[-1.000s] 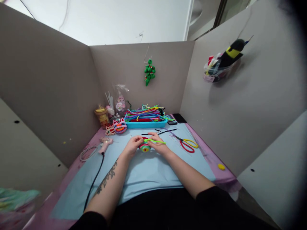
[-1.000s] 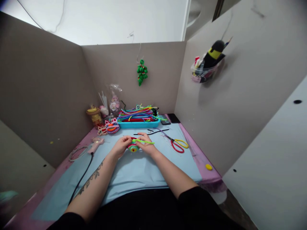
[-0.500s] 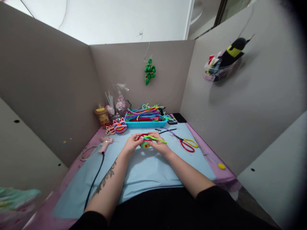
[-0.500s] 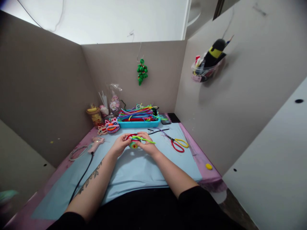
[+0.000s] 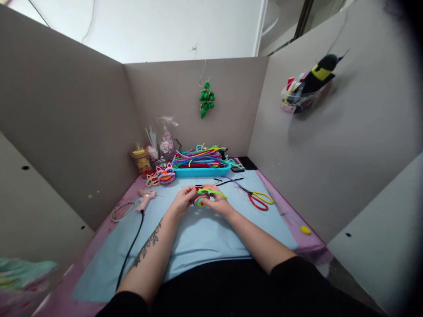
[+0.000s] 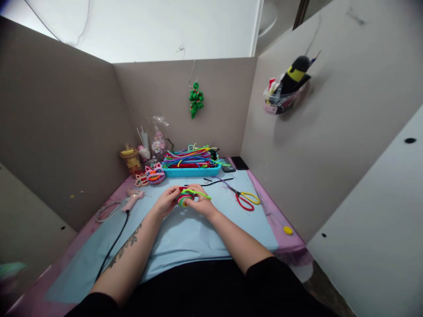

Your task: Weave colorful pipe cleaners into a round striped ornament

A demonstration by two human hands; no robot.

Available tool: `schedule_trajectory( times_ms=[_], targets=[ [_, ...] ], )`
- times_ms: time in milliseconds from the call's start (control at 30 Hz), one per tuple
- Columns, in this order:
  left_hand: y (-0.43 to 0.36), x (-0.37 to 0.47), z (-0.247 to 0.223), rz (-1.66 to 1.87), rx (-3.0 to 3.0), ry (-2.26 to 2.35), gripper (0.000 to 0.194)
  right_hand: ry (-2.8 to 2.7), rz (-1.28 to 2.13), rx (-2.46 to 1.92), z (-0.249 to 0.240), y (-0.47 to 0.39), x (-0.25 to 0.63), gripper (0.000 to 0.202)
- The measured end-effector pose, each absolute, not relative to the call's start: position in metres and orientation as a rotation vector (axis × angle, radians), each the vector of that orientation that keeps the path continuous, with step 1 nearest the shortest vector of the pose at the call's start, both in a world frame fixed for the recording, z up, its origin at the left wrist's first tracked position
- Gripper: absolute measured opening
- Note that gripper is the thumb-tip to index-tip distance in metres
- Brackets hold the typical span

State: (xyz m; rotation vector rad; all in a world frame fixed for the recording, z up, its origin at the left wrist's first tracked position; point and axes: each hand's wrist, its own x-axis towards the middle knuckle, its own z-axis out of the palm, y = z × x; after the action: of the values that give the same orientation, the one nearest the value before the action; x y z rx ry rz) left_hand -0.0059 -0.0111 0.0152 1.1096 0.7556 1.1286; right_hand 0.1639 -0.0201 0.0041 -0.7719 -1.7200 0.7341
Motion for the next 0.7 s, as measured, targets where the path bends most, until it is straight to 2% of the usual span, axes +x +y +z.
schedule_trajectory(
  times_ms=[133,500,700],
  targets=[
    [-0.01,-0.004,0.015,1.169,1.109,0.806,0.034,-1.761,0.761,-0.764,0.001,-0.019,0.162,0.029],
    [-0.009,0.002,0.01,1.174,1.174,0.843,0.035,-1.825,0.765,-0.791,0.01,-0.023,0.16,0.017],
    [-0.008,-0.003,0.012,1.137,1.25,0.844,0.033,-1.778,0.807,-0.808,0.01,-0.02,0.163,0.019]
  ],
)
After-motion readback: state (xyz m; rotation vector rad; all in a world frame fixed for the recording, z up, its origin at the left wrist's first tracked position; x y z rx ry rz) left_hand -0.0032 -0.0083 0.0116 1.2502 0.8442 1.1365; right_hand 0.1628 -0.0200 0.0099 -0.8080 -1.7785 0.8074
